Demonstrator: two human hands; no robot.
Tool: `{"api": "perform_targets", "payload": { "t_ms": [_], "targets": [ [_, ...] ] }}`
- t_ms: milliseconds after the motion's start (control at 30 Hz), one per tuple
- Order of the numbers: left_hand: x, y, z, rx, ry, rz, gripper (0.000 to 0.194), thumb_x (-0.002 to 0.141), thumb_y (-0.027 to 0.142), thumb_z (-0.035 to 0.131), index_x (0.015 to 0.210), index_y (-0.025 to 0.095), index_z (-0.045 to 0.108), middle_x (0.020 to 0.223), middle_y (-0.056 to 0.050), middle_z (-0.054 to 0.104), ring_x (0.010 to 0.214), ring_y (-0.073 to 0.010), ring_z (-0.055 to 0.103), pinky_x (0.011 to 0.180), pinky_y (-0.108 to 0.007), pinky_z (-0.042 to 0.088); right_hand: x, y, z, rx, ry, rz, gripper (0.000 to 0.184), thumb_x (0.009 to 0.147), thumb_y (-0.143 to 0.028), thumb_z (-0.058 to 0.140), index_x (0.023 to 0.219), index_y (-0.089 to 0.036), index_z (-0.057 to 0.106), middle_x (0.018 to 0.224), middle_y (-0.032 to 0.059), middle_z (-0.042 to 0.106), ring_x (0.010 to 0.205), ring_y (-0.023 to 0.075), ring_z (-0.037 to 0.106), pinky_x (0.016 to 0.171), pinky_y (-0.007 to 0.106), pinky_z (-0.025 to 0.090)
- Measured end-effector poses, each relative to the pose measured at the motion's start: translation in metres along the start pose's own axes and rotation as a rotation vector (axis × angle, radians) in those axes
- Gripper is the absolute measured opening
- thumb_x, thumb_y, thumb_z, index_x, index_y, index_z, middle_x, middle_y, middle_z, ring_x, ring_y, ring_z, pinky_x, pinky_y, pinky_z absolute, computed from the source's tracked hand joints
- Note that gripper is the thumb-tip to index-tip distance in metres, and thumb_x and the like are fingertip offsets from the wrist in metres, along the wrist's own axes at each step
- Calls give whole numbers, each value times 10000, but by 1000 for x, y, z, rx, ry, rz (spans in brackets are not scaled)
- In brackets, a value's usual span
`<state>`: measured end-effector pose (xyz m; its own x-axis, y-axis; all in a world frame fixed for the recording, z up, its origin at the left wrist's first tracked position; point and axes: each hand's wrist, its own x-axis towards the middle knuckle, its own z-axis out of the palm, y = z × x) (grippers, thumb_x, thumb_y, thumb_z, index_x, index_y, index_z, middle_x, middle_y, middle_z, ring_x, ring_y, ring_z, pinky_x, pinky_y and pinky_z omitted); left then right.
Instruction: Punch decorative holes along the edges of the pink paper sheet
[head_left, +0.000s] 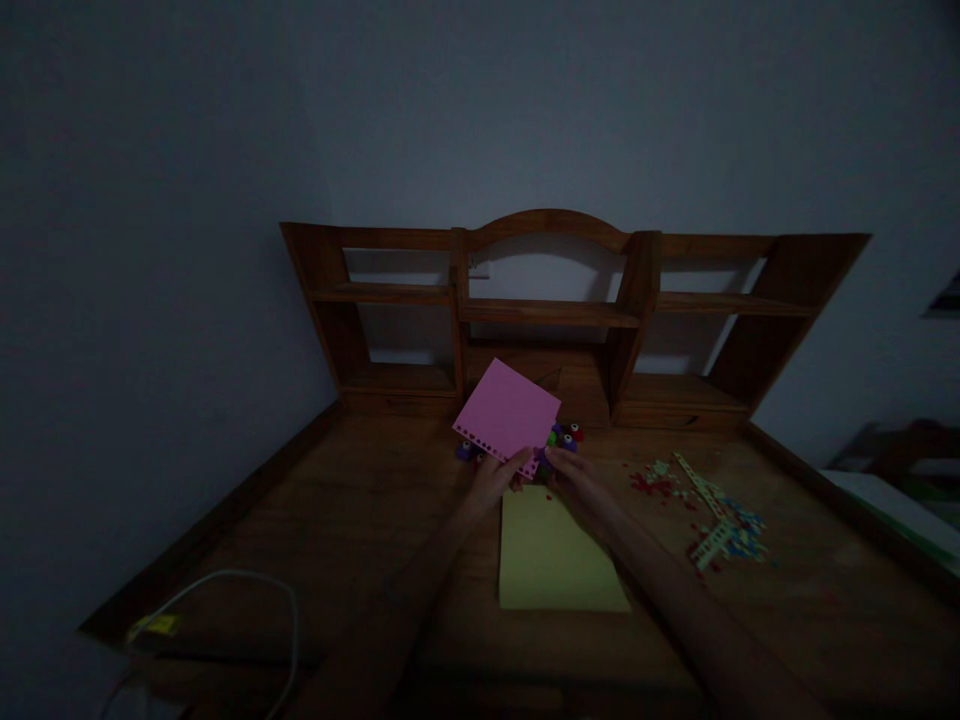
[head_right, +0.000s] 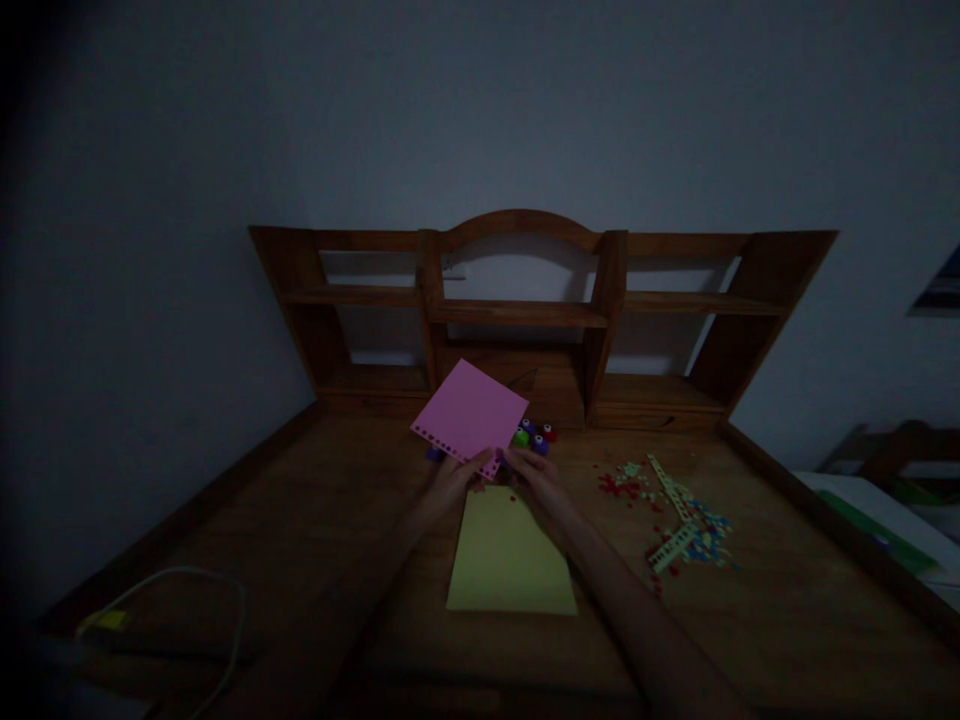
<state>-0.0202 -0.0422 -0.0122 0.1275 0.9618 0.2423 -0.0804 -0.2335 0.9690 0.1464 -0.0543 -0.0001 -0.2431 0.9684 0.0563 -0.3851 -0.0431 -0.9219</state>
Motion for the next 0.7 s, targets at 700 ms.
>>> {"api": "perform_targets", "payload": {
  "t_ms": [700],
  "targets": [
    [1,-2,0,21,-15,-2,397,796,539,654,839,157,558,671,3,581,485,-90,493,445,-218,399,-3,-4,2,-5,-7,14,255,715,-413,813,885,-229,763,969,60,732,878,214,642,745,326,474]
  ]
}}
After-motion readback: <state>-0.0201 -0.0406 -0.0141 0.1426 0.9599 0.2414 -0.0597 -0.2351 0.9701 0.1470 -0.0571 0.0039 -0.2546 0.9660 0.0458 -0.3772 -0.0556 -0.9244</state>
